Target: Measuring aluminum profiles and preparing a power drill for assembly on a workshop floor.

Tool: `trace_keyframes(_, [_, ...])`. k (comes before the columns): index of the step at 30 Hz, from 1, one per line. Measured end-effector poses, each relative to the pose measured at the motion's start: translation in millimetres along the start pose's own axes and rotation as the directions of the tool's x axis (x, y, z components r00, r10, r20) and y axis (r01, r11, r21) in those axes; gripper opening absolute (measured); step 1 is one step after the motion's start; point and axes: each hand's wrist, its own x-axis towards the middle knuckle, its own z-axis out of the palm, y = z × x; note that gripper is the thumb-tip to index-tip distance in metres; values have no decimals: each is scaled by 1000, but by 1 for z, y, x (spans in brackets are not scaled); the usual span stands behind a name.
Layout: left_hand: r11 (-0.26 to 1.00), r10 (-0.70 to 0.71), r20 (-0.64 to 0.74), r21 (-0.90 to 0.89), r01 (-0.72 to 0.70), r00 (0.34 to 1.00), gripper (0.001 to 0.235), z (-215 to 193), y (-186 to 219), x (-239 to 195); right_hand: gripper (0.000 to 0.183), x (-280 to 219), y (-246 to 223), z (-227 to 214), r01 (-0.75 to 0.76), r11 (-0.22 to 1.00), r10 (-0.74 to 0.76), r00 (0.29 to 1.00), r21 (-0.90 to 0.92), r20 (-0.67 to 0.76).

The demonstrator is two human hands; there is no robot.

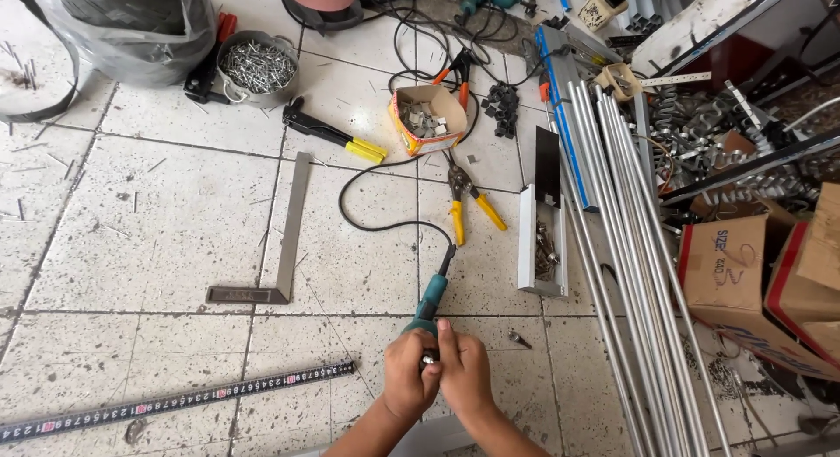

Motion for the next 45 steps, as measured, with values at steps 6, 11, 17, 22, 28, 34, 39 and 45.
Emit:
trace_keyframes(6, [999, 33, 1, 34, -33, 999, 63, 6, 7, 0, 58, -3, 5, -6, 108, 993, -110, 993, -42, -38])
trace_keyframes(11, [1000, 20, -7, 14, -19, 1000, 64, 6, 3, -2, 56, -2, 3, -3, 86, 995, -90, 994, -54, -68])
trace_keyframes(17, [1000, 16, -31, 20, -16, 999, 64, 6, 6, 0, 55, -3, 6, 1, 62, 998, -64, 994, -22, -89])
trace_keyframes(22, [999, 20, -33, 26, -19, 999, 66, 6, 6, 1, 56, -4, 6, 1, 40, 999, -43, 994, -31, -101])
trace_keyframes(28, [1000, 14, -36, 13, -14, 999, 65, 4, 5, 1, 57, -4, 7, 3, 42, 999, -45, 992, -28, -118])
trace_keyframes(34, [1000, 27, -45, 6, -27, 999, 64, 4, 10, 5, 56, -5, 9, 3, 56, 998, -59, 989, -22, -136])
trace_keyframes(39, [1000, 29, -38, 13, -29, 999, 65, 5, 8, 3, 57, -5, 8, 3, 59, 998, -64, 988, -34, -144])
trace_keyframes(45, [999, 26, -31, 22, -25, 999, 65, 5, 7, 2, 56, -6, 10, 4, 72, 997, -74, 985, -18, -155])
